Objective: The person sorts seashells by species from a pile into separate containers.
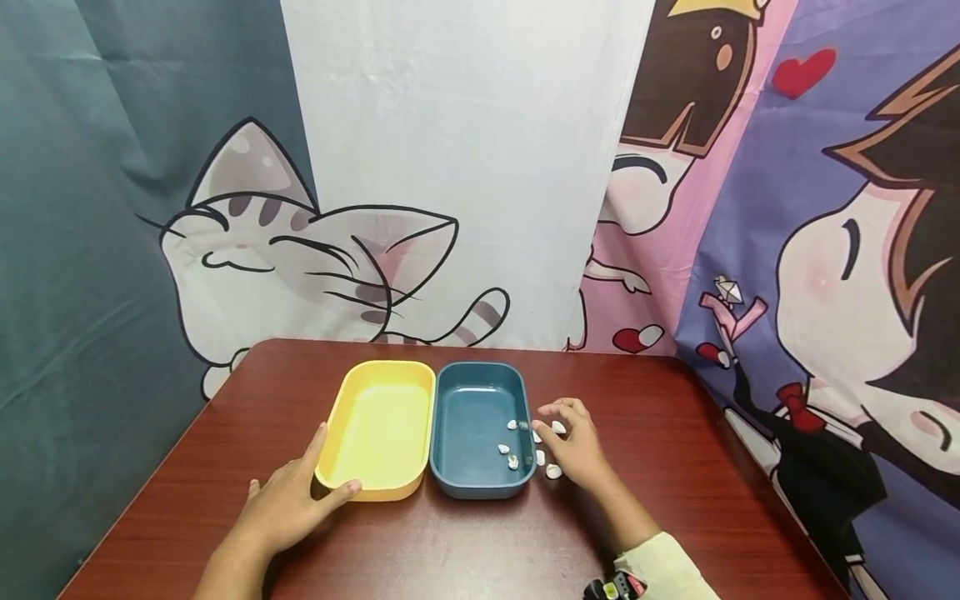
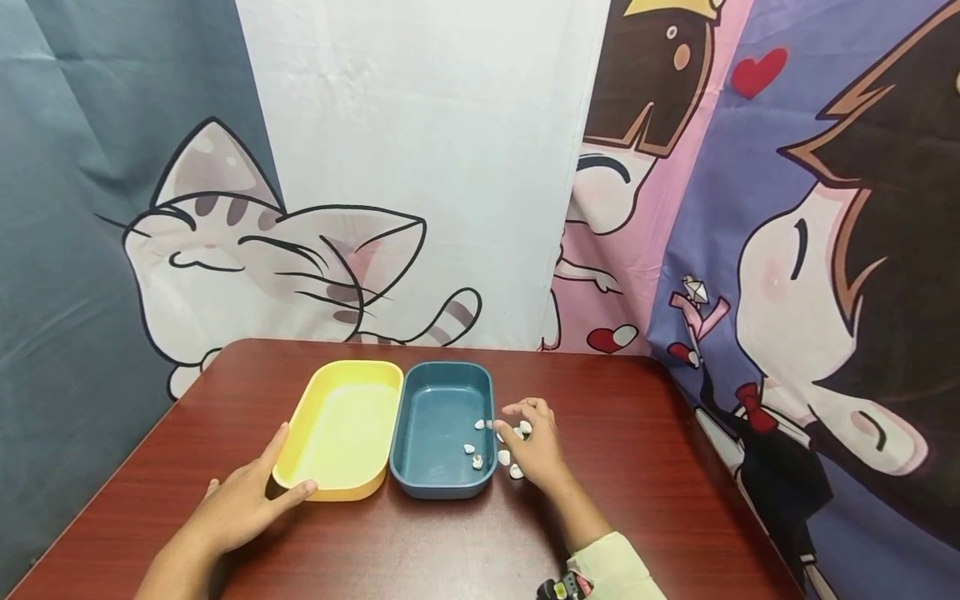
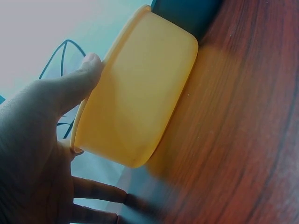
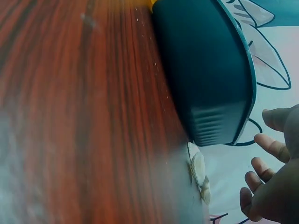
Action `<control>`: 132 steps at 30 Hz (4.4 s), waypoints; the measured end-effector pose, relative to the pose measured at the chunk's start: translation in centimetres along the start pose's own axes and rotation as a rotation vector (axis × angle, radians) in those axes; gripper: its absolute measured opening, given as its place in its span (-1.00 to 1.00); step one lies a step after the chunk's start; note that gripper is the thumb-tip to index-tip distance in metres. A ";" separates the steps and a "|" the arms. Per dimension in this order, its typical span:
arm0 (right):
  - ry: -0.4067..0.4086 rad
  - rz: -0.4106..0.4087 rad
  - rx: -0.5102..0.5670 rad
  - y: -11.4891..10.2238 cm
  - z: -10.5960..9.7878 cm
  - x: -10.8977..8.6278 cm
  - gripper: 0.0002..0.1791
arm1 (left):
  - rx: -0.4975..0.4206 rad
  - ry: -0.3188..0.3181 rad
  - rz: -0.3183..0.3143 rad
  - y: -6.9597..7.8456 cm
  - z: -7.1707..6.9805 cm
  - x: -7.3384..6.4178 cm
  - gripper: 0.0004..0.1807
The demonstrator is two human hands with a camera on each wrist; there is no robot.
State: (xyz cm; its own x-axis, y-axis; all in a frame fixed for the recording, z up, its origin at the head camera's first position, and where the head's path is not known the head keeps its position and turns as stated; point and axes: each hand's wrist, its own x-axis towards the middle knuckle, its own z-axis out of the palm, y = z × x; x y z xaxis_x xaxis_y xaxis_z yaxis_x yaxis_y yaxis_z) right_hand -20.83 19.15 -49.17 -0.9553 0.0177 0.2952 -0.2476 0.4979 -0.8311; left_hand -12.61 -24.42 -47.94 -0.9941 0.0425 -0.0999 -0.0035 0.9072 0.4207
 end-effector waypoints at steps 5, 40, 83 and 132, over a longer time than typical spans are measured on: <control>0.017 0.013 -0.005 0.6 -0.4 0.0 -0.73 | -0.002 -0.006 -0.006 0.1 0.0 0.0 0.33; -0.020 0.059 -0.216 5.7 -0.5 0.0 -0.55 | 0.010 0.009 0.004 0.0 0.0 0.0 0.32; -0.004 0.142 -0.225 5.8 -1.1 1.0 -0.72 | 0.002 0.016 0.002 0.0 0.2 -0.1 0.32; -0.097 -0.041 -0.075 -10.0 9.1 0.6 -0.75 | -0.002 0.015 -0.002 -0.1 0.3 -0.1 0.34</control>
State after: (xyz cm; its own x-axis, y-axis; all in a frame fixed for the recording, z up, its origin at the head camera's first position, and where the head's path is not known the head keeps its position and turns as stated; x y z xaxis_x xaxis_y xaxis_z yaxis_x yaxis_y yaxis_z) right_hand -20.37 6.30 -45.00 -0.9567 -0.0858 0.2781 -0.2773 0.5597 -0.7809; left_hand -12.51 -24.38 -48.20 -0.9956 0.0343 -0.0872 -0.0058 0.9063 0.4227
